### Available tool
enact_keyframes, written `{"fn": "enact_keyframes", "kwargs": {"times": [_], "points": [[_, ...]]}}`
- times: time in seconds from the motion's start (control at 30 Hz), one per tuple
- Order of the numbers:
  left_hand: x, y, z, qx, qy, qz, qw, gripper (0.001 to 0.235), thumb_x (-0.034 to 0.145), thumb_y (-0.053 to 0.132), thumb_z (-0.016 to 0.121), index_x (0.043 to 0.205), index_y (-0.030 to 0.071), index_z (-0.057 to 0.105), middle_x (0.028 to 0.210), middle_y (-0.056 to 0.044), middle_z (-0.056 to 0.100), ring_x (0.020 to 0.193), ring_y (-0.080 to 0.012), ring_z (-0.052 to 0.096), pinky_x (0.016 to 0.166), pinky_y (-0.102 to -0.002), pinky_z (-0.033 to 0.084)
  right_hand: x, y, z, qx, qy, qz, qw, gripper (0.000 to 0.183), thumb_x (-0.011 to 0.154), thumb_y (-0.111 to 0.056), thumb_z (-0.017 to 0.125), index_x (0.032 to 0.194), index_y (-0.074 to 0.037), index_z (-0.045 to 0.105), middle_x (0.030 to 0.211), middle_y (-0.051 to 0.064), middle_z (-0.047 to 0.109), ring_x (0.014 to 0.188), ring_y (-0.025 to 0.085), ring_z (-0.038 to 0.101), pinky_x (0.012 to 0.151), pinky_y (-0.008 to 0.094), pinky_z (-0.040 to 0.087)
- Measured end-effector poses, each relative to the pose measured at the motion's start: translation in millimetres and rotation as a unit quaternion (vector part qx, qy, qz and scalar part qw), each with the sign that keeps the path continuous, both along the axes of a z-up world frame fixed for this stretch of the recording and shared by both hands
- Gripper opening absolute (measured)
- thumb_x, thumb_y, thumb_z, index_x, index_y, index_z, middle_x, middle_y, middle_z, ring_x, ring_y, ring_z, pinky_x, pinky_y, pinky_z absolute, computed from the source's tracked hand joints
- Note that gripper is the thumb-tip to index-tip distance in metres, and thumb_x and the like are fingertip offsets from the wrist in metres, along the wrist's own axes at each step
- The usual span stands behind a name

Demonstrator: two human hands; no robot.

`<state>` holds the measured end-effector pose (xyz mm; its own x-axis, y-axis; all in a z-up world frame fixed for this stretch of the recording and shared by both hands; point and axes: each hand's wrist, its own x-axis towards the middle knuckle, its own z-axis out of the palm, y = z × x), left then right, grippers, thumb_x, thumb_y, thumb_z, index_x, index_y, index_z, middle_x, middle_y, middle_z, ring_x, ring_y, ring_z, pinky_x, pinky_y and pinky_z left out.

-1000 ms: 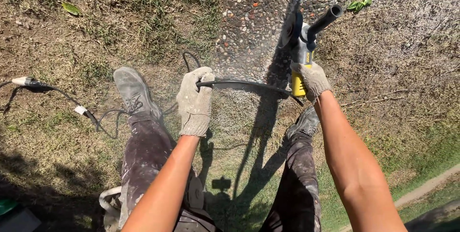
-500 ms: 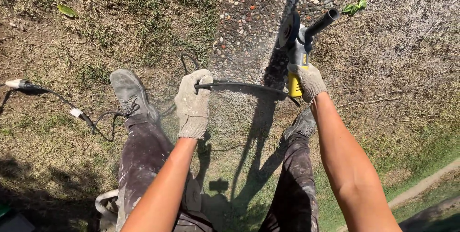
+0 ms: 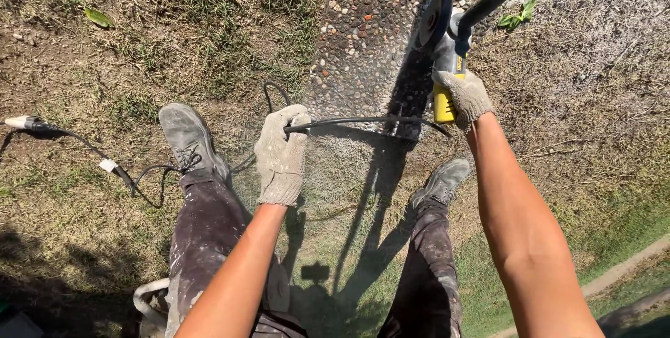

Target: Cutting a stone or concrete slab using an electric angle grinder

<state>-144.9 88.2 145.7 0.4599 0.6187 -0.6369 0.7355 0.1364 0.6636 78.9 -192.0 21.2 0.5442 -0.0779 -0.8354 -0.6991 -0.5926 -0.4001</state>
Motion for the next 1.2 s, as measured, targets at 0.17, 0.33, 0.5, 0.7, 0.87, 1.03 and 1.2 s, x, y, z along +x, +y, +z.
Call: {"fn": "enact_keyframes", "kwargs": {"times": [0.17, 0.33, 0.5, 0.7, 0.87, 1.03, 1.2], "points": [[-3.8, -0.4, -7.4, 0.002, -0.006, -0.004, 1.000, 0.022, 0.100, 0.037, 0.063, 0.111, 0.020, 0.073, 0.117, -0.006, 0.072, 0.112, -0.0289, 0.067, 0.100, -0.043, 0.050, -4.0, 7.0, -1.9, -0.003, -0.005, -0.027, 1.000, 0.040, 0.077, -0.030, 0.090, 0.107, -0.013, 0.072, 0.082, 0.002, 0.069, 0.077, 0.015, 0.069, 0.076, 0.032, 0.059], [-1.4, 0.9, -3.6, 0.000, 0.000, -0.005, 1.000, 0.022, 0.101, 0.037, 0.063, 0.112, 0.021, 0.072, 0.117, -0.005, 0.071, 0.113, -0.0278, 0.067, 0.100, -0.042, 0.050, 4.5, 4.5, -5.8, -0.004, 0.008, -0.010, 1.000, 0.042, 0.077, -0.034, 0.090, 0.107, -0.012, 0.070, 0.081, 0.001, 0.068, 0.077, 0.014, 0.067, 0.076, 0.031, 0.058], [-2.9, 0.3, -5.9, 0.000, 0.003, -0.013, 1.000, 0.023, 0.101, 0.038, 0.062, 0.113, 0.021, 0.072, 0.117, -0.005, 0.071, 0.113, -0.0283, 0.067, 0.100, -0.043, 0.050, 13.3, -7.8, -30.7, -0.011, 0.006, 0.011, 1.000, 0.042, 0.078, -0.038, 0.091, 0.104, -0.014, 0.070, 0.079, 0.001, 0.067, 0.074, 0.014, 0.066, 0.072, 0.032, 0.057], [0.0, 1.1, -1.6, 0.005, -0.003, -0.014, 1.000, 0.021, 0.102, 0.034, 0.061, 0.112, 0.020, 0.072, 0.117, -0.006, 0.071, 0.114, -0.0286, 0.067, 0.101, -0.043, 0.050, 20.8, 8.0, -12.9, 0.005, 0.004, -0.040, 0.999, 0.041, 0.077, -0.031, 0.091, 0.108, -0.014, 0.070, 0.083, 0.001, 0.070, 0.076, 0.015, 0.072, 0.075, 0.032, 0.062], [-1.0, 0.4, -2.5, 0.005, -0.002, -0.016, 1.000, 0.021, 0.102, 0.035, 0.061, 0.112, 0.021, 0.072, 0.117, -0.005, 0.071, 0.113, -0.0279, 0.067, 0.101, -0.043, 0.050, 28.6, 7.6, -19.4, 0.009, 0.001, -0.024, 1.000, 0.043, 0.076, -0.030, 0.092, 0.108, -0.013, 0.069, 0.083, 0.002, 0.070, 0.077, 0.016, 0.071, 0.075, 0.034, 0.061], [-1.6, 0.4, -2.5, 0.004, 0.002, -0.020, 1.000, 0.021, 0.102, 0.035, 0.061, 0.113, 0.020, 0.072, 0.117, -0.006, 0.070, 0.114, -0.0297, 0.066, 0.102, -0.044, 0.049, 36.5, 10.9, -21.9, 0.016, 0.005, -0.030, 0.999, 0.042, 0.076, -0.028, 0.092, 0.109, -0.013, 0.069, 0.084, 0.001, 0.070, 0.078, 0.016, 0.072, 0.077, 0.034, 0.062], [-3.6, 1.3, -4.4, 0.006, 0.005, -0.021, 1.000, 0.020, 0.102, 0.035, 0.061, 0.111, 0.021, 0.072, 0.117, -0.005, 0.071, 0.114, -0.0292, 0.067, 0.102, -0.044, 0.049, 50.4, 15.8, -21.7, 0.017, -0.006, -0.037, 0.999, 0.043, 0.075, -0.030, 0.094, 0.107, -0.014, 0.069, 0.082, 0.002, 0.071, 0.077, 0.016, 0.074, 0.074, 0.034, 0.064]]}}
